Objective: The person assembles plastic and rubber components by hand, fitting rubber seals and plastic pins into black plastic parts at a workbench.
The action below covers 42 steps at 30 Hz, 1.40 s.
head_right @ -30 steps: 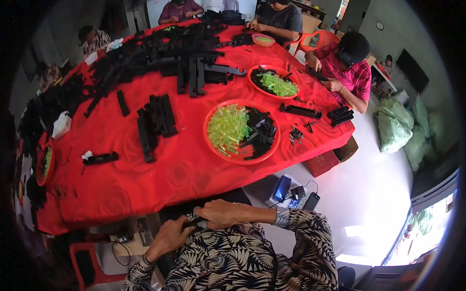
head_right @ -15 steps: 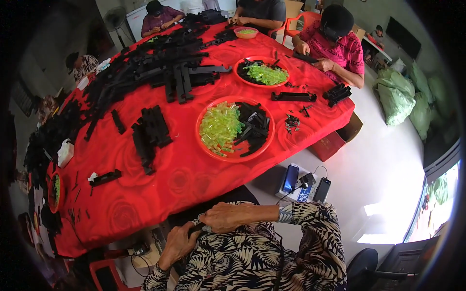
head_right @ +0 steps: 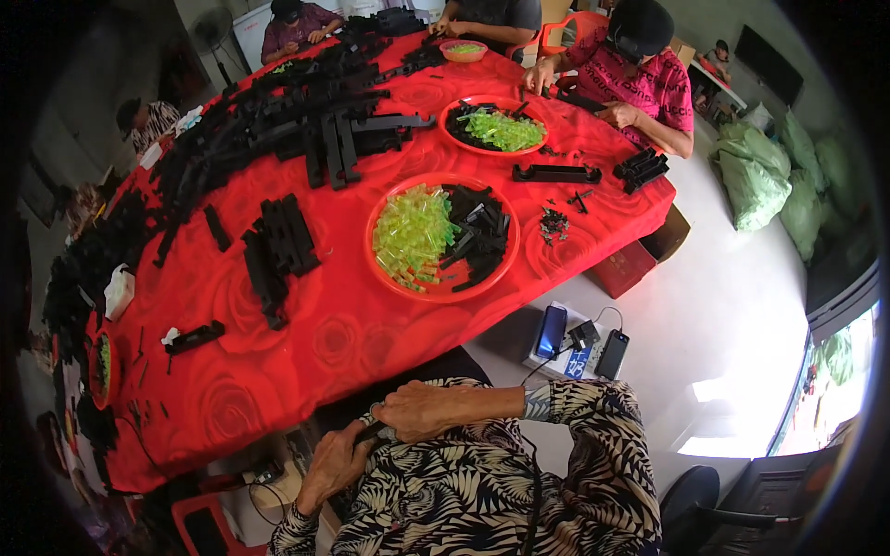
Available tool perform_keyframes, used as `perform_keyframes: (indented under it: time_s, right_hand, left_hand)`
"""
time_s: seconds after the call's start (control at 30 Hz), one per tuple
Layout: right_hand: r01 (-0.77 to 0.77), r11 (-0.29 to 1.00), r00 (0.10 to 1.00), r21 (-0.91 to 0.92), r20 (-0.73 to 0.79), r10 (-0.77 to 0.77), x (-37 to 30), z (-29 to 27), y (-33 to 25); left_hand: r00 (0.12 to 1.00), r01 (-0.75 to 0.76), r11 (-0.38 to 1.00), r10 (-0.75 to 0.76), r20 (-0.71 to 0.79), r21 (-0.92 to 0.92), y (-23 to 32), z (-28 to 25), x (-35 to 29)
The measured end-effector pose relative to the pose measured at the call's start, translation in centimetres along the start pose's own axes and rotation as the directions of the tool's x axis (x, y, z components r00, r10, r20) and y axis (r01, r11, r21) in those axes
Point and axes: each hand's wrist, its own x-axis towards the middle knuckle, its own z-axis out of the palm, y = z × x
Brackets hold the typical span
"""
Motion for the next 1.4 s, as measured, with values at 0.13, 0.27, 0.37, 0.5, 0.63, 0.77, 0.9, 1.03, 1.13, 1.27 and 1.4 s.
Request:
perform_keyframes:
  time_s: [0.13,0.27,0.37,0.5,0.63,0.77,0.9,1.03,1.13,1.27,1.4]
  right_hand:
    - [-0.01,1.0,1.0,0.009,0.008,0.01,0.0,0.3,0.4]
    - [0.008,1.0,0.997,0.03,-0.074,-0.006,0.0,0.4,0.5]
    - [0.012,1.0,0.995,0.022,-0.1,-0.01,0.0,0.9,0.7]
    - [0.024,1.0,0.996,0.016,-0.081,-0.023,-0.3,0.6,0.5]
    - [0.044,0.999,0.991,0.006,-0.125,-0.043,-0.4,0.7,0.3]
    - [0.032,0.999,0.995,-0.041,-0.097,-0.036,-0.6,1.0,-0.2]
    - [0.106,0.991,0.991,-0.084,-0.07,-0.112,-0.4,0.5,-0.7]
    - [0.111,0.989,0.985,-0.094,-0.121,-0.122,-0.2,1.3,-0.1]
    - [0.088,0.99,0.989,-0.114,-0.106,-0.1,-0.4,2.0,0.3]
    - [0.084,0.981,0.967,-0.177,-0.223,-0.123,-0.1,2.8,0.7]
    - [0.095,0.975,0.939,-0.202,-0.308,-0.155,-0.2,3.1,0.7]
  left_hand:
    - [0.999,-0.034,0.999,0.035,-0.042,0.017,-0.5,0.5,0.2]
    - [0.999,-0.024,1.0,0.024,-0.035,0.0,-0.4,0.5,0.2]
    - [0.997,-0.046,0.998,0.048,-0.052,0.042,-0.7,0.5,0.3]
    - [1.0,-0.018,0.999,0.019,-0.013,0.047,-0.4,0.4,0.1]
    - [0.992,-0.032,0.999,0.028,0.123,0.025,-0.7,-0.7,0.5]
    - [0.985,-0.052,0.996,0.041,0.169,0.066,-0.2,-0.9,0.6]
    - [0.991,-0.123,0.991,0.119,0.068,0.056,-0.8,-0.3,0.4]
    - [0.996,-0.083,0.992,0.079,0.037,0.094,-1.2,0.4,0.3]
    - [0.995,-0.094,0.987,0.098,-0.031,0.128,-0.3,0.5,0.3]
    - [0.998,-0.058,0.99,0.062,-0.023,0.128,-0.8,1.1,0.4]
    - [0.997,-0.051,0.984,0.061,-0.054,0.172,-0.9,1.6,0.8]
